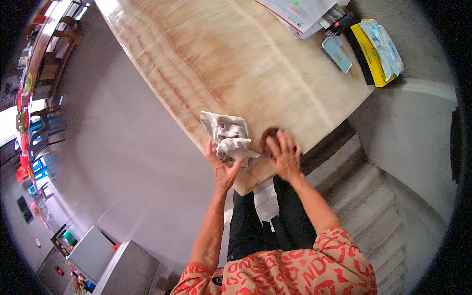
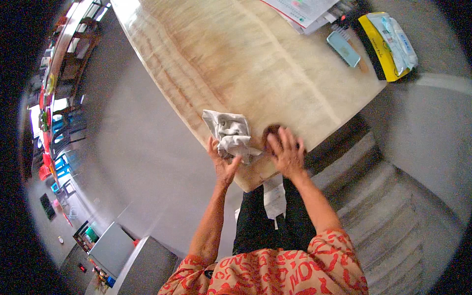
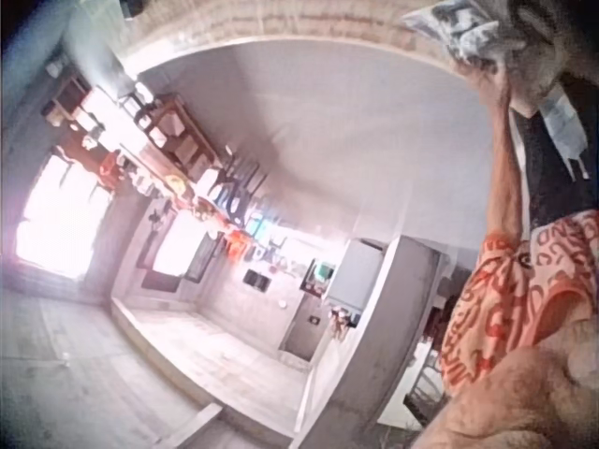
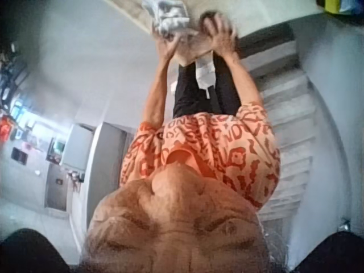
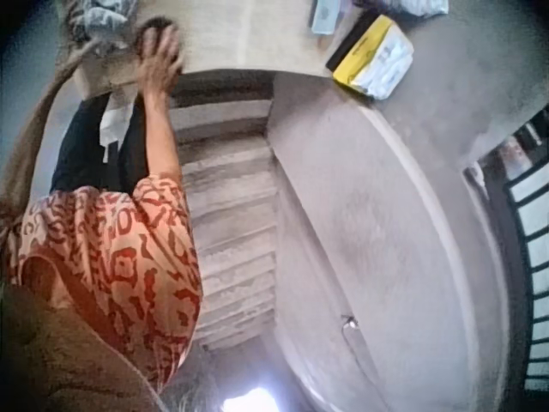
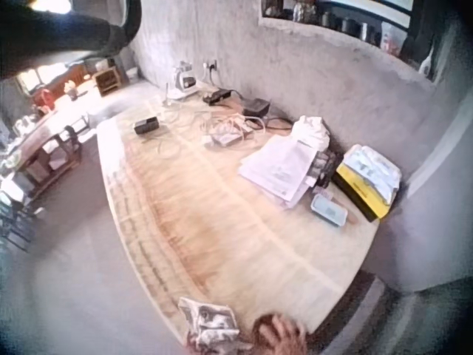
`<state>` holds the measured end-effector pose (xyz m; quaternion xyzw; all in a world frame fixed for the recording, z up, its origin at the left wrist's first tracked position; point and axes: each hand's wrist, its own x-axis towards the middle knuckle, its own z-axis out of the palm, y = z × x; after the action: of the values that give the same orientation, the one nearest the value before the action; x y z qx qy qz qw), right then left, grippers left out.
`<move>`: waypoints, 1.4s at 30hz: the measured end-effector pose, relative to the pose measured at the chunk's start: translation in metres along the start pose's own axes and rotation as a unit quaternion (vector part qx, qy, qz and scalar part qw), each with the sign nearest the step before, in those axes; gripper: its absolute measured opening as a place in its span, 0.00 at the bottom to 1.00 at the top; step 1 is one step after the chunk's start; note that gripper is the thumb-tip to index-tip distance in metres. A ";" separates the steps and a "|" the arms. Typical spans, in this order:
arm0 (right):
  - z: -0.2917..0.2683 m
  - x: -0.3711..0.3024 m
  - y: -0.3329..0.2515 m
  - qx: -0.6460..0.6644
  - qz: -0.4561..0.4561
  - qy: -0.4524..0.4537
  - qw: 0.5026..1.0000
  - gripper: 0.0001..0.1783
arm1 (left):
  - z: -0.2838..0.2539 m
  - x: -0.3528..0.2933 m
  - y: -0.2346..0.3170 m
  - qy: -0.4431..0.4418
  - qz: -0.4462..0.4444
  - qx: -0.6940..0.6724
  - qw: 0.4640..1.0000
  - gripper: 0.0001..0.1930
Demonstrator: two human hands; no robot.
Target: The person cleans a large marble-topped table using a white cloth. They first clear items from the surface, then wipe the tabletop and the wooden side edges thoroughly. The person moves around the table to clean different sections, ensuring the entire surface is wiped.
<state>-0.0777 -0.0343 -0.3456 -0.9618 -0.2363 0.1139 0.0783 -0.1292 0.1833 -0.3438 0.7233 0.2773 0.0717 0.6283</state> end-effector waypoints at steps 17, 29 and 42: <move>-0.025 0.183 0.059 -0.034 0.059 0.184 0.981 0.31 | 0.004 0.032 -0.005 0.067 -0.084 0.243 0.964 0.27; -0.004 0.012 0.058 0.050 -0.238 0.039 0.969 0.26 | 0.012 0.050 0.026 -0.043 -0.188 0.303 0.933 0.29; -0.054 0.238 0.108 0.009 -0.108 0.103 0.989 0.44 | 0.026 0.054 0.017 -0.007 -0.187 0.352 0.917 0.27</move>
<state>0.1881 -0.0216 -0.3591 -0.9365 -0.3283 0.0071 0.1230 -0.0673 0.1861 -0.3463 0.8332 0.4104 -0.1543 0.3369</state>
